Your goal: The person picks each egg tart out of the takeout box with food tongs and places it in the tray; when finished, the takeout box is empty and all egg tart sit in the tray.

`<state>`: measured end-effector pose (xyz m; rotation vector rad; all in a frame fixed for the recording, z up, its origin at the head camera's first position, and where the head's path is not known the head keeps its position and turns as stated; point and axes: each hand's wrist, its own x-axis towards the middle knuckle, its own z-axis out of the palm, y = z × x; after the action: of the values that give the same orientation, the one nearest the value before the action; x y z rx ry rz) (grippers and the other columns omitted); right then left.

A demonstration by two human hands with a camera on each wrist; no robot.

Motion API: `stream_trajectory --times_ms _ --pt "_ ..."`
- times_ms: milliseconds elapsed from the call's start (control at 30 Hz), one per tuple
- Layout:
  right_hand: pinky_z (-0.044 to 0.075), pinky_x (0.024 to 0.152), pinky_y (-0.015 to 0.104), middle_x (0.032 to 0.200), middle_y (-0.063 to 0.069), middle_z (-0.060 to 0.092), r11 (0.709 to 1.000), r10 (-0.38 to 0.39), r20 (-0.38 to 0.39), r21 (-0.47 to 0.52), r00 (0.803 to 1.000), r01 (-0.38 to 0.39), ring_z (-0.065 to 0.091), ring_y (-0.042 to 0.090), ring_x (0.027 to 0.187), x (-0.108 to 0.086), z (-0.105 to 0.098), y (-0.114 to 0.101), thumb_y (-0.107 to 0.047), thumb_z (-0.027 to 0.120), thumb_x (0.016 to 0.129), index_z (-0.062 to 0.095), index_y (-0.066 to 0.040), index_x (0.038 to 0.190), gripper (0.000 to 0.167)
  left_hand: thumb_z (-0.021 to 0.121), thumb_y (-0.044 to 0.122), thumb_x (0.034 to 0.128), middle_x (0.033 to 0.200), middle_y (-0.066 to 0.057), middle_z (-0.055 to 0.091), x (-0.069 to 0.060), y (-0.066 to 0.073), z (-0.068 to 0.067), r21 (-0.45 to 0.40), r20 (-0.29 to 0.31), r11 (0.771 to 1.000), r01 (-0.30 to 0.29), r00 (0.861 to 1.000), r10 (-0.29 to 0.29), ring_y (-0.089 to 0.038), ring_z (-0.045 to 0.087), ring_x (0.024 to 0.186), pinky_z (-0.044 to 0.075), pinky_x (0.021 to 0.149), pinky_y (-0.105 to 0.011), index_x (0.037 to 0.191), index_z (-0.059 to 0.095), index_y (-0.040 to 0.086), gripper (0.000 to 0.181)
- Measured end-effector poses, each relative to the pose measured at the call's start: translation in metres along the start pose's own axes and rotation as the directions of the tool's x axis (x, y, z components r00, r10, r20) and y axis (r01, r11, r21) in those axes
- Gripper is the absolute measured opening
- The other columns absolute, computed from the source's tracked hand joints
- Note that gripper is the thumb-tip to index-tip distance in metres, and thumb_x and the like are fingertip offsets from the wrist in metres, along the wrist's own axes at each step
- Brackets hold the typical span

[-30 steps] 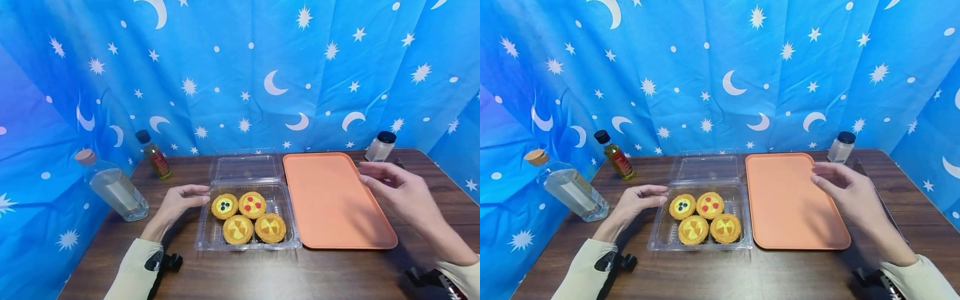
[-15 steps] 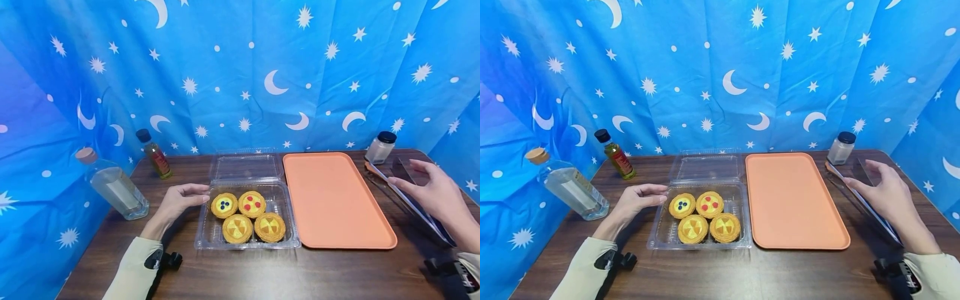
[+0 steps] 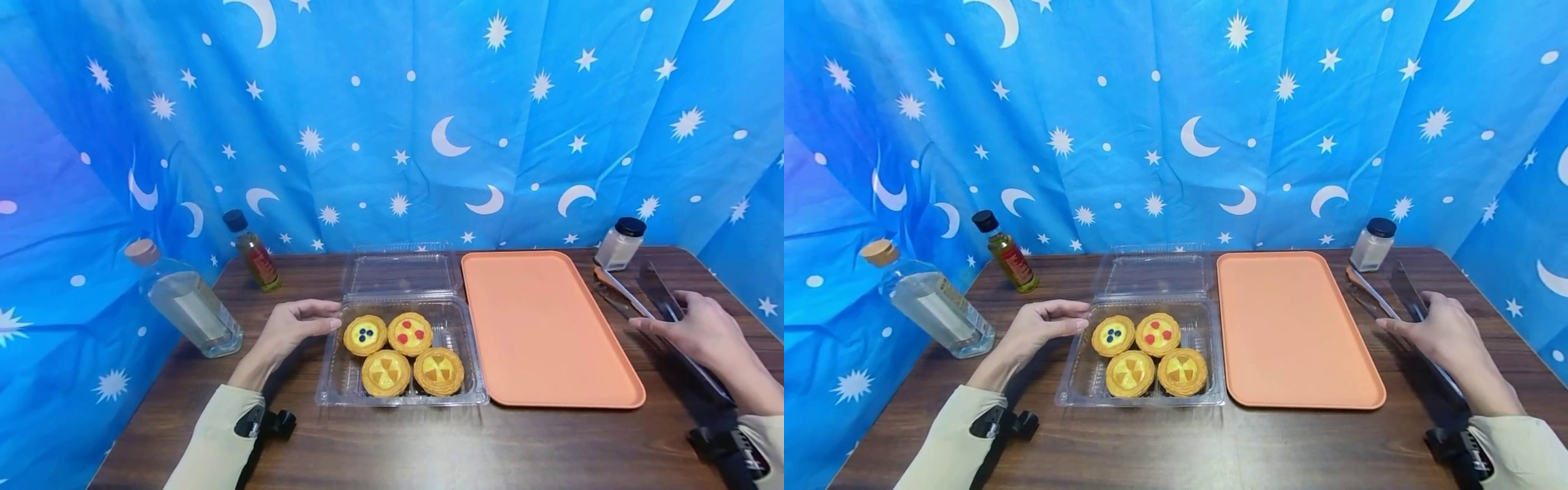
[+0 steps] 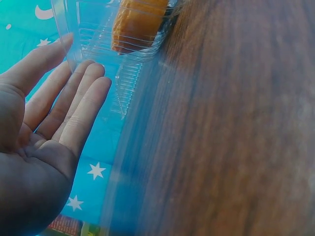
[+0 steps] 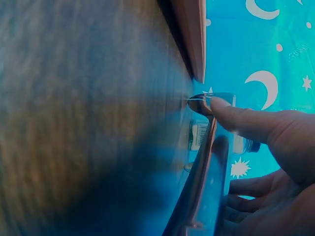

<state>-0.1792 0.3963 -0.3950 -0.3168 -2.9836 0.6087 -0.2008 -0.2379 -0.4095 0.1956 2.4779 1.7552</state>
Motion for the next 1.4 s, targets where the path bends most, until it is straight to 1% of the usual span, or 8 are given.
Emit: stream_trajectory --times_ms 100,300,500,767,967,1100,1200,1400 --pt "0.05 0.082 0.071 0.111 0.049 0.043 1.0 0.014 -0.001 -0.016 1.0 -0.014 0.05 0.06 0.096 0.001 0.002 0.002 -0.045 0.083 0.091 0.033 0.031 0.135 0.101 0.088 0.027 0.09 0.13 -0.006 0.074 0.0 0.0 0.0 -0.002 0.001 1.0 -0.001 1.0 0.001 -0.025 0.065 0.126 0.05 0.108 -0.044 0.125 0.078 0.008 0.042" --pt "0.051 0.083 0.069 0.113 0.049 0.041 0.998 0.066 0.008 -0.013 0.998 -0.065 0.048 0.06 0.097 0.001 0.003 0.0 -0.034 0.082 0.092 0.031 0.031 0.137 0.094 0.089 0.027 0.0889 0.13 -0.005 0.074 0.0 0.001 0.0 -0.024 -0.002 1.0 0.012 1.0 -0.012 -0.024 0.067 0.122 0.051 0.107 -0.045 0.125 0.078 0.009 0.042" --pt "0.05 0.081 0.069 0.112 0.049 0.043 0.997 0.074 -0.014 -0.001 0.997 -0.074 0.05 0.059 0.095 0.0 0.002 -0.001 -0.029 0.08 0.092 0.035 0.031 0.134 0.087 0.09 0.027 0.0888 0.13 -0.006 0.074 0.0 0.0 0.001 -0.026 0.001 1.0 0.012 1.0 -0.012 -0.023 0.068 0.121 0.052 0.106 -0.044 0.125 0.078 0.008 0.043" --pt "0.05 0.067 0.058 0.101 0.043 0.052 0.999 0.03 -0.094 0.02 0.995 -0.028 0.053 0.054 0.085 -0.002 -0.002 -0.001 -0.029 0.082 0.091 0.042 0.026 0.125 0.076 0.089 0.028 0.0899 0.133 -0.008 0.072 0.0 -0.001 0.0 -0.014 0.002 1.0 0.015 1.0 -0.015 -0.023 0.069 0.119 0.052 0.106 -0.042 0.127 0.077 0.008 0.044" --pt "0.047 0.073 0.063 0.107 0.045 0.052 0.999 0.034 -0.167 -0.013 0.985 -0.037 0.053 0.057 0.091 -0.004 -0.004 -0.005 -0.026 0.081 0.092 0.045 0.023 0.129 0.071 0.089 0.027 0.09 0.133 -0.009 0.072 -0.001 0.0 0.0 -0.012 -0.003 1.0 0.008 1.0 -0.008 -0.025 0.066 0.124 0.05 0.109 -0.046 0.127 0.076 0.006 0.044" --pt "0.046 0.068 0.059 0.106 0.044 0.053 0.999 0.03 -0.173 -0.016 0.984 -0.033 0.052 0.054 0.088 -0.005 -0.009 -0.01 -0.022 0.079 0.092 0.046 0.022 0.129 0.067 0.088 0.027 0.0903 0.133 -0.01 0.072 -0.001 0.0 -0.001 -0.012 -0.005 1.0 0.008 1.0 -0.008 -0.026 0.066 0.125 0.049 0.109 -0.047 0.127 0.076 0.005 0.044" --pt "0.044 0.064 0.055 0.105 0.043 0.056 1.0 -0.005 -0.184 -0.016 0.983 0.003 0.053 0.052 0.085 -0.007 -0.014 -0.012 -0.022 0.08 0.091 0.049 0.021 0.127 0.064 0.089 0.027 0.09 0.133 -0.009 0.073 -0.001 0.0 -0.001 -0.013 -0.006 1.0 0.009 1.0 -0.01 -0.025 0.067 0.123 0.051 0.108 -0.045 0.127 0.076 0.006 0.044" --pt "0.044 0.064 0.056 0.108 0.043 0.055 0.999 -0.037 -0.157 -0.007 0.987 0.037 0.054 0.054 0.088 -0.013 -0.025 -0.023 -0.023 0.08 0.09 0.048 0.019 0.132 0.067 0.089 0.028 0.0896 0.132 -0.009 0.073 0.0 0.0 0.0 -0.018 -0.003 1.0 0.016 1.0 -0.016 -0.024 0.07 0.119 0.051 0.108 -0.045 0.127 0.076 0.006 0.045"
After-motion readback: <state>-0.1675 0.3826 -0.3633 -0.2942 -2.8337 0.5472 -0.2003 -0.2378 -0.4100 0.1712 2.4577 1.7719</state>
